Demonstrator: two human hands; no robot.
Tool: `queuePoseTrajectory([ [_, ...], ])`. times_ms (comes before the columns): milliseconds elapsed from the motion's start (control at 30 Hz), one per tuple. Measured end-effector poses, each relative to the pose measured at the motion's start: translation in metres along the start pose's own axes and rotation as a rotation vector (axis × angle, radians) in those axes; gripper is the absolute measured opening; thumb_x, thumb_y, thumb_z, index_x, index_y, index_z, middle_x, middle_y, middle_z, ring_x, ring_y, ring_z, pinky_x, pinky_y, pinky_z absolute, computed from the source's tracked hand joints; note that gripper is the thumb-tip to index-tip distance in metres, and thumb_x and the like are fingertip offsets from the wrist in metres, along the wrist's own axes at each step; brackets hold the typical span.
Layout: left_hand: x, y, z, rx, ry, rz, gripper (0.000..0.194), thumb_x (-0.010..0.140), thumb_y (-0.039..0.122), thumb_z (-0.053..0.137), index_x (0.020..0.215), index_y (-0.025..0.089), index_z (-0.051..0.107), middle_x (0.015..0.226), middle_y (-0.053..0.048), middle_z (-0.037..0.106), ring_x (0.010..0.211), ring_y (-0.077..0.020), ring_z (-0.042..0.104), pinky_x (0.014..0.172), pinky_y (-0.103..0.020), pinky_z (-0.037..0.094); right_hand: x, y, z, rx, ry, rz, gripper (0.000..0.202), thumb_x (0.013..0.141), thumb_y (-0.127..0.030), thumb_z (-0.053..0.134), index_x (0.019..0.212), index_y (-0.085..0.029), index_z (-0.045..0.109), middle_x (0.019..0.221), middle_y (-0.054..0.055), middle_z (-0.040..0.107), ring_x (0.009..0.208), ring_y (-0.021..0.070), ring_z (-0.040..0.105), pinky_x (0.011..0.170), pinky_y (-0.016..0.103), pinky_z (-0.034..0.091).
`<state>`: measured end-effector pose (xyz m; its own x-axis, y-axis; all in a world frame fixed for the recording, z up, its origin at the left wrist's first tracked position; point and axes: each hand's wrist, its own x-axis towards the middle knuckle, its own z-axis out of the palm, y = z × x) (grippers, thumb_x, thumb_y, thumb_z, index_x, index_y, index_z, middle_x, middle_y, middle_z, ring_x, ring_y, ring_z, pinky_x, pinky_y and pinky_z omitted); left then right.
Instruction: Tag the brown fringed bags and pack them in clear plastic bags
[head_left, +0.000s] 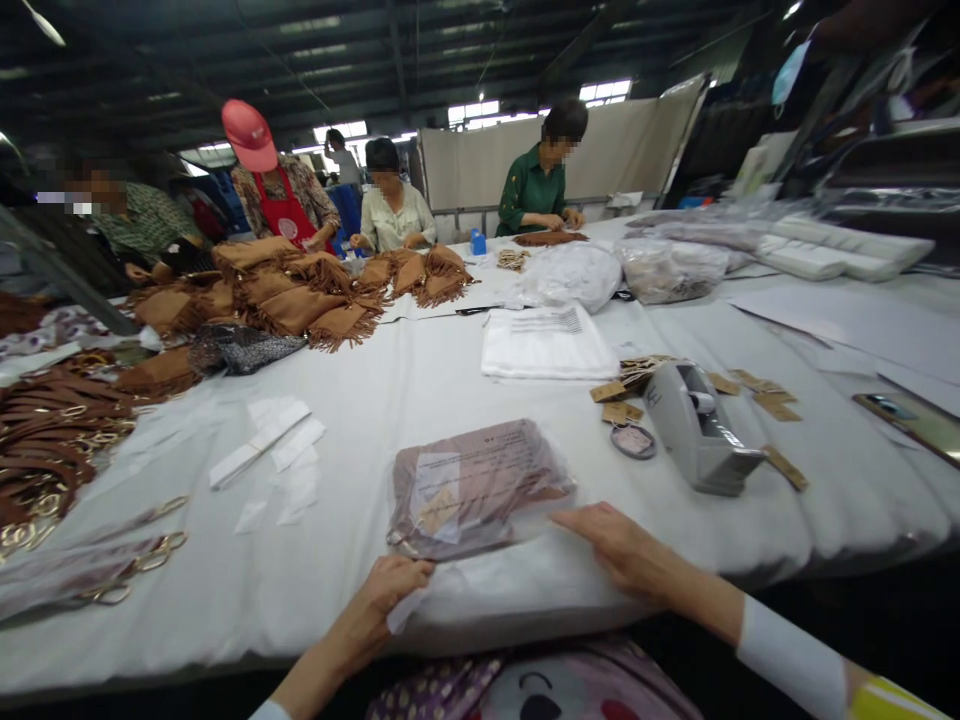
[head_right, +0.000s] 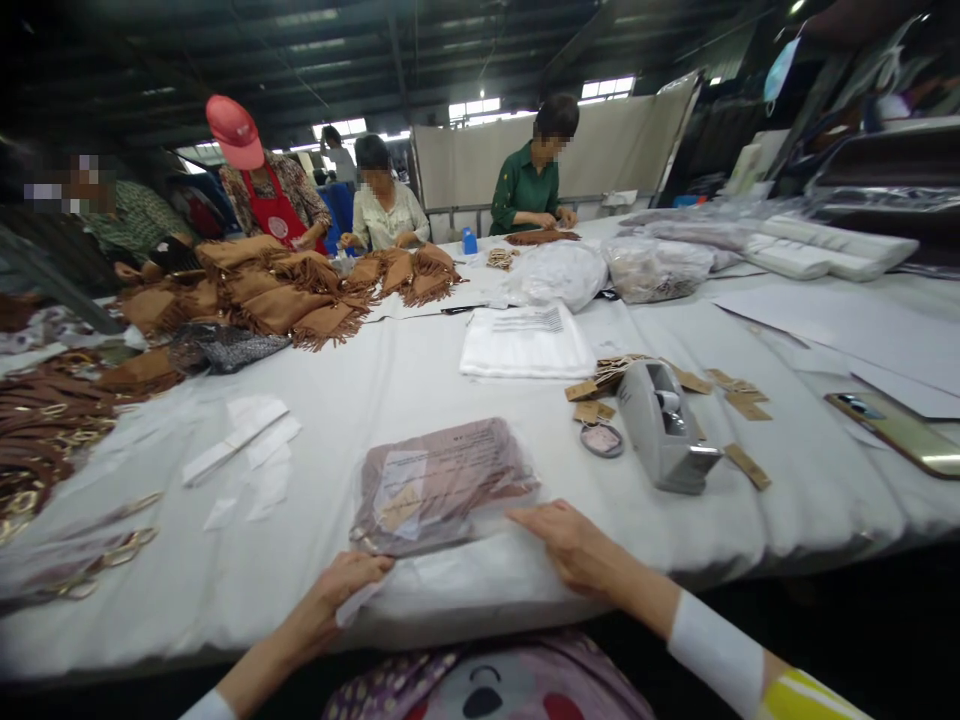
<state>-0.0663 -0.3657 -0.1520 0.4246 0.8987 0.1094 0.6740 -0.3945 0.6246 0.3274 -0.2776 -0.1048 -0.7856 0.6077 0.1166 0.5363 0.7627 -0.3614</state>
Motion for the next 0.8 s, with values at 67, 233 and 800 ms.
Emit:
queuePoseTrajectory([
  [67,-0.002,-0.003,0.003,-0.042,0.050,-0.053,0.033,0.088,0.043,0.044,0.098,0.025,0.069,0.114,-0.005,0.068,0.102,-0.0215,0.058,0.091,-0.034,0.045,-0.031,0.024,-0.012,-0.144,0.005,0.014,0.075,0.072,0.001,0.037,0.144,-0.021,0.037,0.139,0.010,0.052,0.124,0.0216,0.050,0.100,0.040,0.038],
  [233,-0.005,-0.005,0.007,-0.067,0.070,-0.056,0.039,0.087,0.054,0.043,0.098,0.028,0.070,0.105,-0.003,0.070,0.099,-0.0216,0.059,0.088,-0.033,0.047,-0.068,0.032,-0.020,-0.289,-0.071,-0.009,0.087,0.068,-0.002,0.043,0.150,-0.024,0.023,0.153,0.009,0.032,0.140,0.0229,0.030,0.111,0.047,0.026],
  [800,0.005,-0.010,-0.028,0.019,-0.151,0.306,0.033,0.091,0.031,0.048,0.122,0.029,0.060,0.128,-0.006,0.063,0.112,-0.0202,0.061,0.097,-0.030,0.049,-0.012,0.013,-0.001,0.380,-0.155,-0.214,0.035,0.089,-0.021,0.047,0.119,-0.025,0.064,0.121,0.007,0.066,0.120,0.0200,0.056,0.110,0.040,0.034],
])
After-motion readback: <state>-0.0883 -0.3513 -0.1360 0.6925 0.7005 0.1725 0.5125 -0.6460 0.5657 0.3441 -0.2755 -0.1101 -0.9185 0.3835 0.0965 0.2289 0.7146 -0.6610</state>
